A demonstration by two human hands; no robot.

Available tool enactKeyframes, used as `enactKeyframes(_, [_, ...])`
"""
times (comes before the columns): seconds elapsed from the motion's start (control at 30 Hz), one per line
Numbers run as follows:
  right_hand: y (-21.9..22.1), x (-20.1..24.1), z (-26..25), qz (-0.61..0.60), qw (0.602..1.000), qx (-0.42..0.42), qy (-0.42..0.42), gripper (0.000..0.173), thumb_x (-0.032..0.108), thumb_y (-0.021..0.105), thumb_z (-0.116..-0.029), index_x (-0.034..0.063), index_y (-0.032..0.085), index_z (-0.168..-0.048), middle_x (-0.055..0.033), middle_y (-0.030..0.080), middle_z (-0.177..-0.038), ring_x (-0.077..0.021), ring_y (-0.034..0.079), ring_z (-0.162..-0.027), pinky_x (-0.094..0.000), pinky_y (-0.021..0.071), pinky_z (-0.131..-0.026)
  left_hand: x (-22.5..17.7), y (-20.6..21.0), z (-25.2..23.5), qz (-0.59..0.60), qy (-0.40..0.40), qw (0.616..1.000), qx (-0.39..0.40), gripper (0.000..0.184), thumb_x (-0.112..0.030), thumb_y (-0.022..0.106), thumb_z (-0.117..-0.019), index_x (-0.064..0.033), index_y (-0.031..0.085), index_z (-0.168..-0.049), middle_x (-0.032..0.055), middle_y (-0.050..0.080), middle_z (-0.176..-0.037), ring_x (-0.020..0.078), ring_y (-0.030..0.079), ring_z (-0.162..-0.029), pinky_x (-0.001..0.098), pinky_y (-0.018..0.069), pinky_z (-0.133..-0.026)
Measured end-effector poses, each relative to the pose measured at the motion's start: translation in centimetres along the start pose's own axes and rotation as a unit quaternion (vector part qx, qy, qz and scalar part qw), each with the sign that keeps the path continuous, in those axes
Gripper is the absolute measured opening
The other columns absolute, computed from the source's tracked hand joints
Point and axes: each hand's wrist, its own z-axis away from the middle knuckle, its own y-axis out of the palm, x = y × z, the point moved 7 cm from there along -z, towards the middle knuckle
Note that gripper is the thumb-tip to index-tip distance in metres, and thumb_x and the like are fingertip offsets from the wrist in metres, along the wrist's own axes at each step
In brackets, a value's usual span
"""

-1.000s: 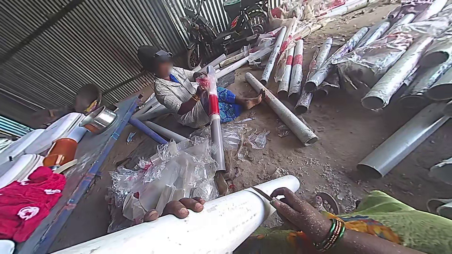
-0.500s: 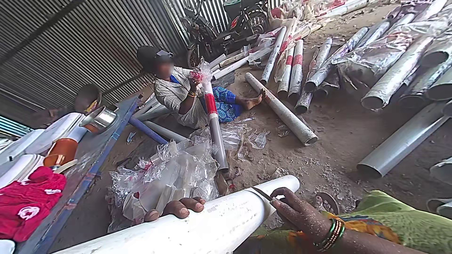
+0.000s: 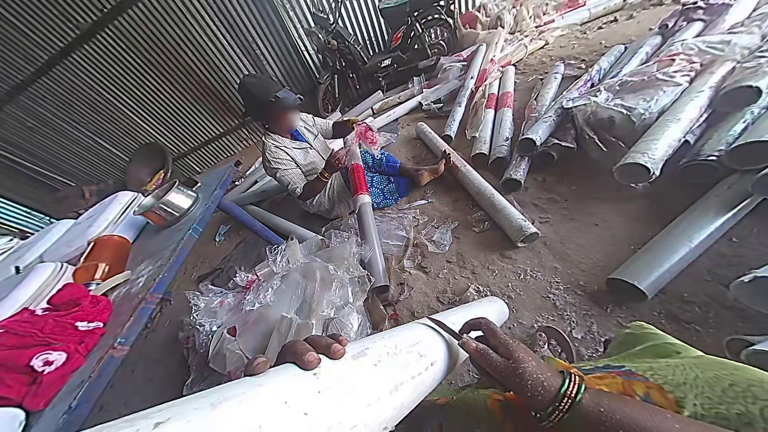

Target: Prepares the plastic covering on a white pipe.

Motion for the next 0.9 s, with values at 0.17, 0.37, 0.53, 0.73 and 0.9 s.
enactKeyframes(0.17, [0.01,-0.19,-0.09,-0.009,1.0,-0.004,-0.001,0.031,0.03,0.049,-0.1065,0.0072,0.052,-0.127,0.0068,0.052,-0.067,-0.002,0.046,-0.051,-0.0215,0.042,-0.05,-0.01,0.04,-0.12,-0.011,0.007,1.0,-0.001,0.044,-0.036,0.032,-0.1071,-0.0217,0.056,-0.141,0.0057,0.066,-0.13,0.0299,0.064,-0.12,0.0448,0.052,-0.101])
enactKeyframes(0.37, [0.0,-0.07,-0.11,-0.003,1.0,0.006,0.003,0.032,0.029,0.048,-0.1072,0.0057,0.051,-0.129,0.0066,0.051,-0.068,-0.002,0.046,-0.051,-0.0213,0.0425,-0.051,-0.01,-0.21,0.06,0.018,-0.015,1.0,0.003,0.044,-0.035,0.033,-0.1068,-0.021,0.056,-0.141,0.0075,0.066,-0.131,0.0321,0.062,-0.123,0.0472,0.0511,-0.103])
enactKeyframes(0.53, [0.03,-0.01,-0.04,-0.008,1.0,0.001,0.001,0.031,0.029,0.048,-0.1069,0.006,0.052,-0.128,0.0066,0.051,-0.068,-0.0017,0.046,-0.052,-0.0212,0.0424,-0.051,-0.05,0.26,0.23,-0.001,0.014,0.999,-0.046,0.043,-0.036,0.035,-0.1063,-0.0181,0.058,-0.138,0.0087,0.068,-0.125,0.0319,0.066,-0.116,0.0468,0.054,-0.098])
enactKeyframes(0.73, [0.02,-0.05,0.0,-0.005,1.0,-0.002,0.003,0.032,0.03,0.049,-0.107,0.0068,0.052,-0.128,0.007,0.052,-0.068,-0.0014,0.046,-0.051,-0.0209,0.0423,-0.051,0.07,-0.12,0.14,0.022,-0.007,1.0,-0.012,0.043,-0.037,0.034,-0.1065,-0.0205,0.058,-0.139,0.0079,0.067,-0.128,0.0323,0.064,-0.12,0.0475,0.052,-0.101])
enactKeyframes(0.9, [0.01,0.0,0.02,-0.005,1.0,-0.001,0.0,0.031,0.029,0.048,-0.107,0.0068,0.052,-0.128,0.0071,0.051,-0.068,-0.0016,0.046,-0.051,-0.0212,0.0423,-0.051,0.01,0.18,0.22,0.015,0.005,0.999,-0.039,0.043,-0.037,0.035,-0.1061,-0.0192,0.058,-0.138,0.0083,0.068,-0.126,0.0323,0.065,-0.117,0.0471,0.0535,-0.099])
